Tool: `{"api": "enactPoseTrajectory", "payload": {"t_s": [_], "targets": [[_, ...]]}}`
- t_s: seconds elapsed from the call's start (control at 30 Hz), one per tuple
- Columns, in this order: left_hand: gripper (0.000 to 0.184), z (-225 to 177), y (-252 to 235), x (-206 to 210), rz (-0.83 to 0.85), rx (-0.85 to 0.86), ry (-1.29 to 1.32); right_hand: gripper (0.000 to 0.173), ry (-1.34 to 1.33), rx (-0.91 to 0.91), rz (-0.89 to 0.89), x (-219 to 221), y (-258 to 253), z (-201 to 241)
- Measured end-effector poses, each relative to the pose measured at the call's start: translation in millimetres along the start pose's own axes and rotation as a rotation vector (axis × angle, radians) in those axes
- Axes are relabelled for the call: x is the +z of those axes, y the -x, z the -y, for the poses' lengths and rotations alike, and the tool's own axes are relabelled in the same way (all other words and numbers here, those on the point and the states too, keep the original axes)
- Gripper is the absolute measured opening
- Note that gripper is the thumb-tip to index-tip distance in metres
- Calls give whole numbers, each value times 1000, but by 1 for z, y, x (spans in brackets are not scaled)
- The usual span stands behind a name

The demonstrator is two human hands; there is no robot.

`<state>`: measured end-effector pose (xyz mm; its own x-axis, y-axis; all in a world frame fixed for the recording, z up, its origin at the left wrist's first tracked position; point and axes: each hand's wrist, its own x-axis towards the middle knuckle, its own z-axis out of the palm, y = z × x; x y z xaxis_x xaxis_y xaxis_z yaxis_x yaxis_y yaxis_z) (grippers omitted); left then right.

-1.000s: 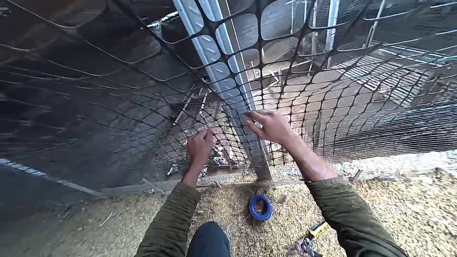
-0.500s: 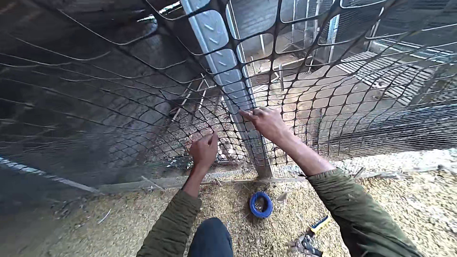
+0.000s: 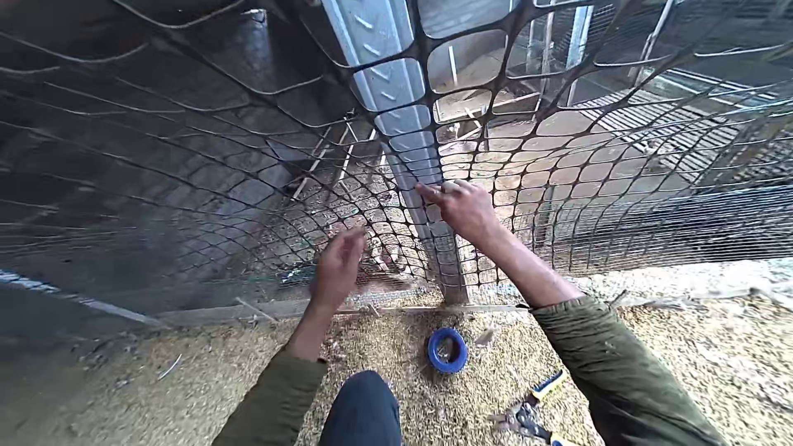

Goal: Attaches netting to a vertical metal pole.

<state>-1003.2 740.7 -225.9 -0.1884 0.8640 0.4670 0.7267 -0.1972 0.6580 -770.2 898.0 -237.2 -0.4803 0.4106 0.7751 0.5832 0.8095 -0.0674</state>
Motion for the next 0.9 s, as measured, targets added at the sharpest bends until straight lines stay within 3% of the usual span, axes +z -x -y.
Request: {"api": "enactPoseTrajectory", "payload": {"t_s": [0.07, 0.2, 0.4, 0.53, 0.67, 0.77, 0.9], "targets": [[27, 8, -20, 17, -179, 212, -310, 51, -14, -3, 1, 1, -1, -1], [26, 28, -63, 37, -283, 640, -583, 52, -10, 0, 1, -1, 0, 0], [23, 33, -88, 40, -373, 827, -750, 50, -7, 12, -33, -4, 0, 2], [20, 22, -93, 34, -285, 928, -678, 53, -25, 24, -12, -3, 1, 0], [19, -5, -93, 37, -54, 1092, -456, 49, -44, 24, -24, -1, 1, 0], [21, -24, -88, 52, 100, 1018, -170, 34, -81, 22, -33, -4, 2, 0], [26, -42, -82, 65, 16, 712, -87, 45, -112, -13, -29, -11, 4, -5]]}}
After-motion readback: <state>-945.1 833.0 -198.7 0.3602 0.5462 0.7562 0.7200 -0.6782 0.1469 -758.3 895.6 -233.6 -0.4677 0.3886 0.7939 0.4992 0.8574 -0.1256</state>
